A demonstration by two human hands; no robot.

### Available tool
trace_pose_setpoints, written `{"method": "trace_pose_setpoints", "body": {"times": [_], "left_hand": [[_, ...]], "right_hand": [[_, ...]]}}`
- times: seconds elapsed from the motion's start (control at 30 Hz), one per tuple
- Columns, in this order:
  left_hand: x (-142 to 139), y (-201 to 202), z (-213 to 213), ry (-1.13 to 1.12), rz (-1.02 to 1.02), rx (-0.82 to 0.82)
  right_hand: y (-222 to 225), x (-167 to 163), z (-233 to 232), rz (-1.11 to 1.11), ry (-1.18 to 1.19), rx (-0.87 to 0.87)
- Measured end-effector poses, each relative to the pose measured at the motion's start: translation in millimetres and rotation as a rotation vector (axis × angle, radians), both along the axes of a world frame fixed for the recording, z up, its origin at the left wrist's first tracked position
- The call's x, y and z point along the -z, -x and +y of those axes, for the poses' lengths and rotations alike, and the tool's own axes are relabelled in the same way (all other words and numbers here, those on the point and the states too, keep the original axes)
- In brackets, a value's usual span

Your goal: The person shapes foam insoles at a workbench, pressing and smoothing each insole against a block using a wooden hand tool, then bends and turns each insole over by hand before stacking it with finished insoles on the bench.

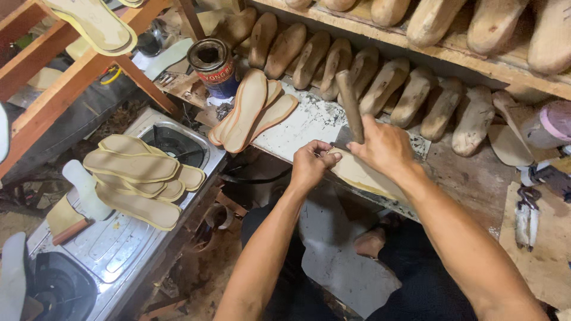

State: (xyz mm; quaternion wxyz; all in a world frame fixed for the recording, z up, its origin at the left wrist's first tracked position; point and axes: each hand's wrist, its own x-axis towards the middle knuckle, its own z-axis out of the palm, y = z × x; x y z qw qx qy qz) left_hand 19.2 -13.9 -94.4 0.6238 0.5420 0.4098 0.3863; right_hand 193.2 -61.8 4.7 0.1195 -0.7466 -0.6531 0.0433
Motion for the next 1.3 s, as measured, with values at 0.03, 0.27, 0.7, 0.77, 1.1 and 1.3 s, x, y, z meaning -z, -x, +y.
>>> {"method": "trace_pose_setpoints", "body": {"times": [0.03, 0.27, 0.7, 0.77, 1.1, 1.3], "left_hand": [[-1, 0, 1, -0.003, 0.003, 0.01], [-4, 1, -1, -0.01, 0.089, -0.056], [-7, 7, 12, -0.078, 0.127, 0.06], [-6, 6, 8, -0.107, 0.104, 0.037], [-9, 6, 12, -0.125, 0.207, 0.065], [-16, 8, 18, -0.135, 0.213, 0.129]], "right_hand": [[3, 3, 4, 0.006, -0.001, 0.003], [-5, 1, -1, -0.018, -0.032, -0.077], [7, 1, 11, 0.017, -0.015, -0.069], [4, 0, 4, -0.007, -0.026, -0.085], [-13, -5, -5, 0.028, -0.124, -0.06], [-2, 9, 12, 0.012, -0.137, -0.1]]}}
